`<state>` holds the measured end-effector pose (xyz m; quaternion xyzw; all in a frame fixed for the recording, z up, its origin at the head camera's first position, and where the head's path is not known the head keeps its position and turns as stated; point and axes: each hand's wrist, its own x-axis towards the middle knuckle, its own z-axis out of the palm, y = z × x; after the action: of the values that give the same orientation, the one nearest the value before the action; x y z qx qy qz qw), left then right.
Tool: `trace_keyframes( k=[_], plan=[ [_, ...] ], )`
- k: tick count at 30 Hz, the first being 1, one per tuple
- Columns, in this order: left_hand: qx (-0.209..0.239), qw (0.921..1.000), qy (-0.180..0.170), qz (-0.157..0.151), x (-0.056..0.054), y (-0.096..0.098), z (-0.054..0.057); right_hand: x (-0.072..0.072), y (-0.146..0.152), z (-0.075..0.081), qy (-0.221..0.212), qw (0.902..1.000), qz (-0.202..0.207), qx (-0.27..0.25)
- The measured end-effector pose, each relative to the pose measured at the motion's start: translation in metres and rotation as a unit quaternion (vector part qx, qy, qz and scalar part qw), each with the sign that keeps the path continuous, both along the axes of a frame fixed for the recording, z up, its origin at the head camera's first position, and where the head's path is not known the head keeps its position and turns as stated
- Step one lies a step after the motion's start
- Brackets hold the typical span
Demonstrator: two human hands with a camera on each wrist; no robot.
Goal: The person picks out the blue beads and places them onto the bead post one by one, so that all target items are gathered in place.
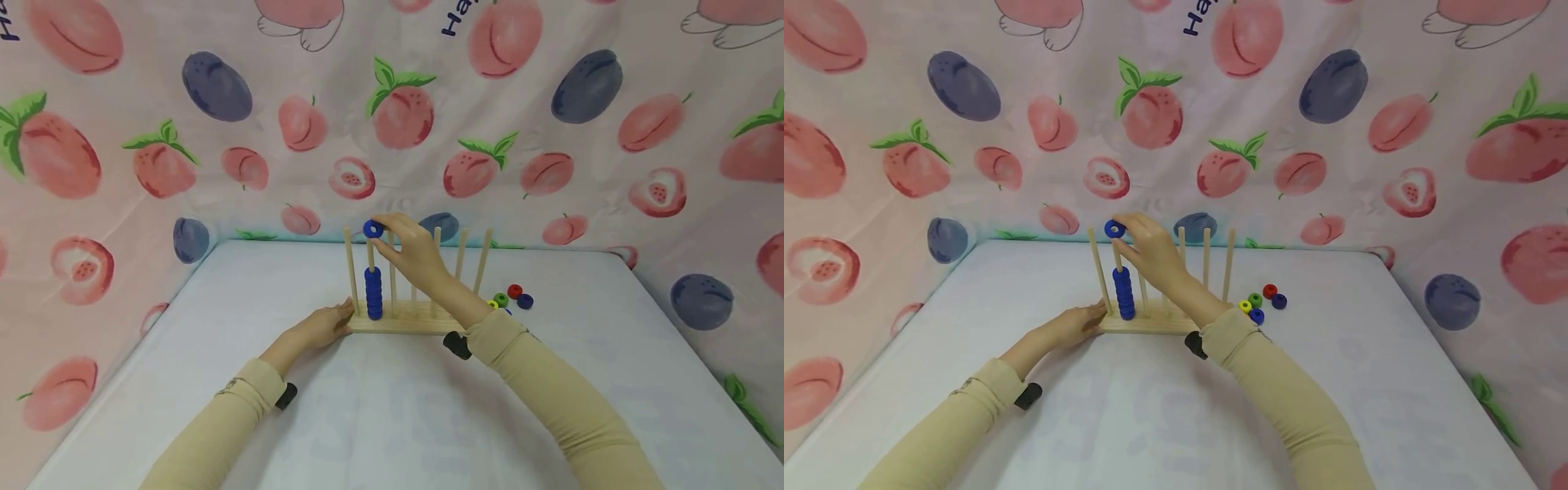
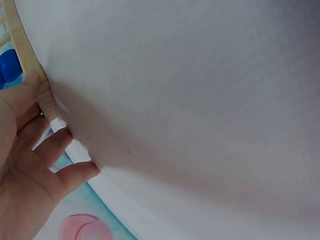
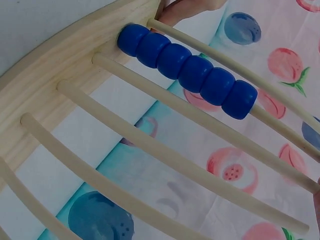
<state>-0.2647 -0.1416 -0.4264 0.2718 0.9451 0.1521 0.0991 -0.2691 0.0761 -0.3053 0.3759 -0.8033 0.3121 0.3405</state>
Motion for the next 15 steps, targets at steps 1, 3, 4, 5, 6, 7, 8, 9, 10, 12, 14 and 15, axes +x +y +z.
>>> trace_keyframes(
  k=[1,3,4,5,6,7,8,9,10,12,14,15],
  plan=[
    [0.0,1.0,-0.002,0.001,0.0,0.0,0.0,0.0,-0.001,0.001,-0.003,1.0,-0.003,0.002],
    [-0.001,1.0,0.0,-0.001,0.001,-0.001,0.0,0.001,-0.002,0.003,-0.013,0.9998,-0.015,0.006],
    [0.0,1.0,0.0,-0.001,0.001,-0.001,0.001,0.001,-0.003,0.004,-0.022,0.9995,-0.021,0.008],
    [0.001,1.0,0.004,-0.003,0.002,-0.001,0.001,0.002,-0.004,0.005,-0.033,0.999,-0.028,0.011],
    [0.001,1.0,0.007,-0.004,0.002,-0.001,0.001,0.002,-0.005,0.006,-0.043,0.9983,-0.037,0.016],
    [0.002,1.0,0.008,-0.004,0.002,-0.001,0.001,0.003,-0.006,0.007,-0.053,0.9973,-0.045,0.022],
    [0.002,1.0,0.009,-0.004,0.002,-0.001,0.001,0.003,-0.008,0.008,-0.062,0.9964,-0.051,0.026],
    [0.003,1.0,0.007,-0.004,0.002,-0.001,0.001,0.003,-0.009,0.009,-0.069,0.9956,-0.055,0.029],
    [0.004,1.0,0.005,-0.004,0.002,-0.001,0.001,0.003,-0.011,0.009,-0.075,0.9949,-0.058,0.032],
    [0.004,1.0,-0.001,-0.001,0.002,-0.001,0.001,0.003,-0.013,0.01,-0.078,0.9943,-0.064,0.035],
    [0.002,1.0,0.002,-0.003,0.001,-0.001,0.0,0.002,-0.014,0.011,-0.076,0.9942,-0.069,0.033],
    [0.002,1.0,0.004,-0.004,0.0,0.0,0.0,0.002,-0.015,0.012,-0.074,0.994,-0.074,0.033]
  ],
)
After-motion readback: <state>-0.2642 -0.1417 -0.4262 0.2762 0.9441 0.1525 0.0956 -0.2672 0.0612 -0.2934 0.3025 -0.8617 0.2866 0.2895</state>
